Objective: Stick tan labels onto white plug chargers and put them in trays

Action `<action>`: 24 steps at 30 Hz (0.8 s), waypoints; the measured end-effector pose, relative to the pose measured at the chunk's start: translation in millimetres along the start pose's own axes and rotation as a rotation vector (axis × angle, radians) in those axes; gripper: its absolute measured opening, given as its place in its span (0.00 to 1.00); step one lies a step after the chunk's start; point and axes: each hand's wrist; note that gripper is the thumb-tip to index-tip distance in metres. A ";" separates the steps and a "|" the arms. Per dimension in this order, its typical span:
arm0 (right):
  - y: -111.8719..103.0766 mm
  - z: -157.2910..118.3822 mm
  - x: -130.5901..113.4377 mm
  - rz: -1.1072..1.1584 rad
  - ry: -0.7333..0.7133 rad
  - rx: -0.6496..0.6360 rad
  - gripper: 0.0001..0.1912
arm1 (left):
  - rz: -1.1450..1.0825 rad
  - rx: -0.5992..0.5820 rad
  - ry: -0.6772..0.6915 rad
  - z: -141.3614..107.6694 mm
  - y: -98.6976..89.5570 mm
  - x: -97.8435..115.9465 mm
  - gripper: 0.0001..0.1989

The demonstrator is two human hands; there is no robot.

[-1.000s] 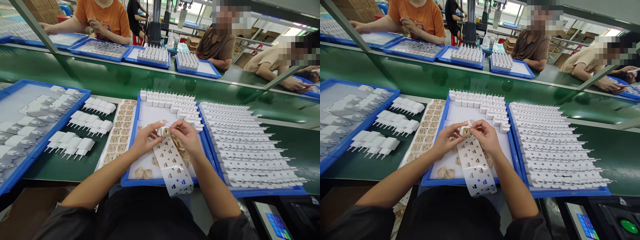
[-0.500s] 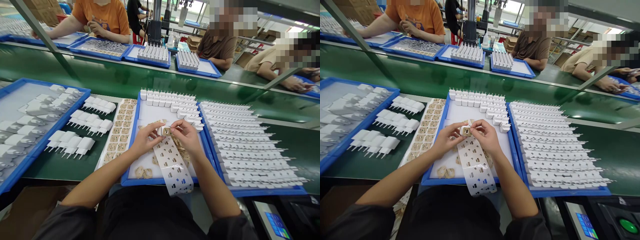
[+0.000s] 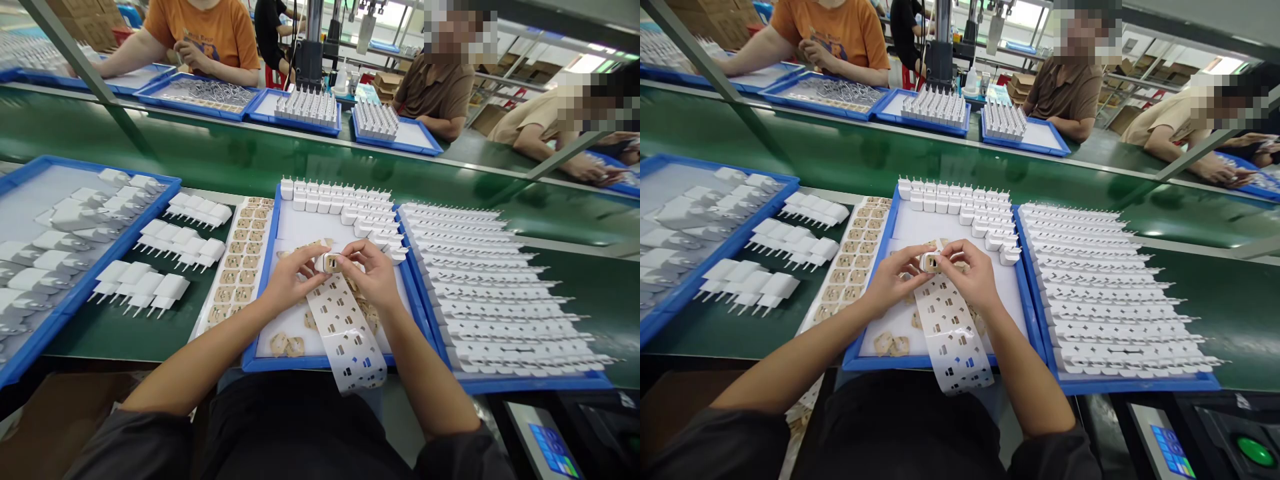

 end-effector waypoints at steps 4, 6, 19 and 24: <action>1.3 -1.4 -3.1 -0.044 -0.024 0.015 0.05 | 0.024 0.004 0.019 0.0 0.4 -0.7 0.21; 1.8 -2.1 -4.2 -0.067 -0.036 0.026 0.05 | 0.025 0.006 0.021 -0.1 0.5 -0.5 0.20; 6.1 -5.5 -3.3 -0.319 -0.275 0.075 0.03 | 0.026 0.020 0.017 -0.1 1.2 0.3 0.18; 6.9 -4.5 0.7 -0.394 -0.337 0.167 0.01 | 0.048 0.033 -0.021 0.3 1.5 -1.6 0.18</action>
Point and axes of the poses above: each hand's wrist, its own z-axis towards the middle knuckle, its own y-axis out of the palm, x = y × z, and after that the axes turned 11 degrees about x, right-handed
